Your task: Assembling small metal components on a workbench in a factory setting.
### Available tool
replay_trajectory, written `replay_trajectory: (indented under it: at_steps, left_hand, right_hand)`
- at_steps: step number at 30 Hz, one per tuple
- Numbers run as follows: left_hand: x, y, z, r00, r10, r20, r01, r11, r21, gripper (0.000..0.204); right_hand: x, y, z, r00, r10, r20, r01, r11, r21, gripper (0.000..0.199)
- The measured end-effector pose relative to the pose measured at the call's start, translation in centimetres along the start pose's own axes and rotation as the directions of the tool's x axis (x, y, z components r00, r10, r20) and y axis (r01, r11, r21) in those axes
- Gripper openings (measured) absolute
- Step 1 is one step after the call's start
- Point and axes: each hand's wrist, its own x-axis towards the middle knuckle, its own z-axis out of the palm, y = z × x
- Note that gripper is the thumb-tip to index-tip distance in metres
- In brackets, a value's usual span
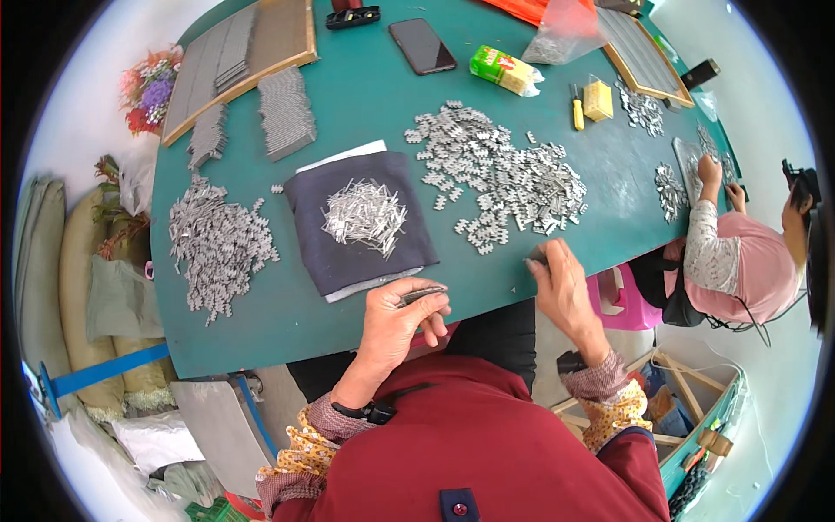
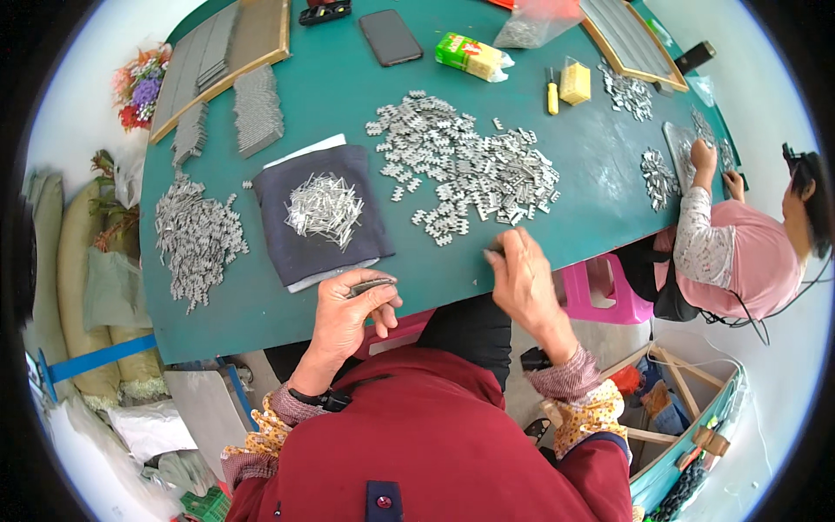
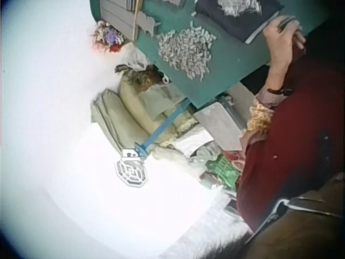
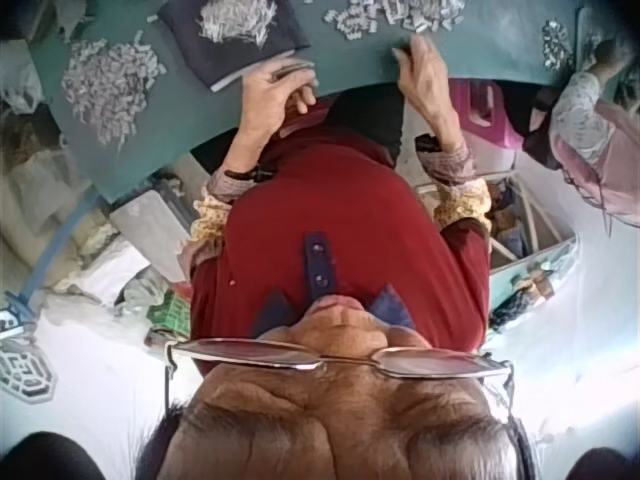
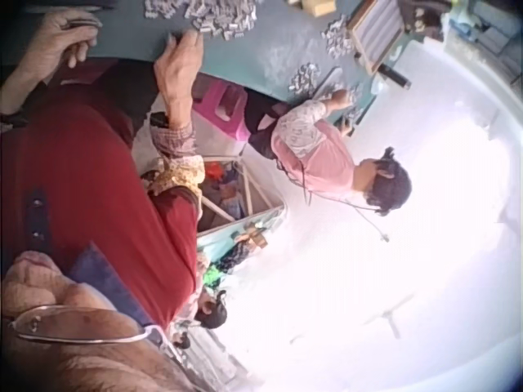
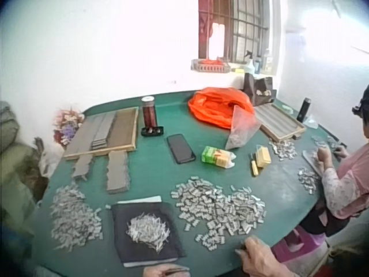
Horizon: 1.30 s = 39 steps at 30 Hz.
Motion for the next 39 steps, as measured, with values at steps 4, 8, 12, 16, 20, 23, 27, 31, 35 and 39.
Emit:
replay_trajectory:
  at_steps: [4, 8, 12, 16, 20, 23, 27, 31, 35, 39]
  left_hand:
    - [-0.5, 0.2, 0.1, 0.999, 0.035, -0.008, -0.036, 0.999, -0.018, 0.012]
    - [-0.9, 0.5, -0.1, 0.997, 0.071, 0.004, -0.071, 0.997, 0.009, 0.012]
    - [-1.3, 0.6, -0.8, 0.997, 0.081, -0.013, -0.081, 0.996, 0.023, 0.011]
    - [-1.5, 0.3, -1.1, 0.995, 0.093, -0.029, -0.093, 0.996, 0.006, 0.011]
    - [-1.7, 0.5, -1.3, 0.993, 0.101, -0.058, -0.101, 0.995, 0.003, 0.013]
    - [-1.9, 0.2, -2.0, 0.992, 0.101, -0.079, -0.101, 0.995, 0.0, 0.015]
    - [-2.2, 0.3, -3.4, 0.986, 0.099, -0.137, -0.101, 0.995, -0.003, 0.013]
    - [-2.5, 0.8, -4.9, 0.963, 0.142, -0.231, -0.149, 0.989, -0.016, 0.013]
    - [-2.7, 1.0, -6.0, 0.95, 0.186, -0.251, -0.199, 0.98, -0.024, 0.013]
    - [-2.9, 1.0, -6.8, 0.954, 0.176, -0.244, -0.186, 0.982, -0.02, 0.013]
  right_hand:
    - [0.1, -6.2, 3.2, 0.996, 0.062, 0.064, -0.081, 0.929, 0.362, 0.016]
    - [-0.4, -8.4, 6.0, 0.998, -0.001, 0.061, -0.028, 0.882, 0.471, 0.014]
    - [0.0, -9.2, 6.2, 0.996, -0.036, 0.078, -0.005, 0.883, 0.47, 0.015]
    - [-0.2, -9.6, 6.5, 0.997, -0.047, 0.068, 0.011, 0.893, 0.45, 0.016]
    - [-0.4, -10.1, 7.0, 0.997, -0.068, 0.032, 0.049, 0.91, 0.411, 0.016]
    - [-0.4, -10.7, 7.6, 0.995, -0.096, 0.028, 0.078, 0.921, 0.38, 0.018]
    - [0.7, -11.2, 7.9, 0.973, -0.208, 0.098, 0.15, 0.897, 0.417, 0.02]
    - [3.2, -11.4, 8.5, 0.989, -0.09, 0.114, 0.055, 0.959, 0.277, 0.019]
    - [6.0, -10.7, 10.2, 0.955, -0.287, 0.069, 0.281, 0.955, 0.09, 0.021]
    - [9.2, -10.5, 10.6, 0.839, -0.504, 0.207, 0.527, 0.847, -0.075, 0.022]
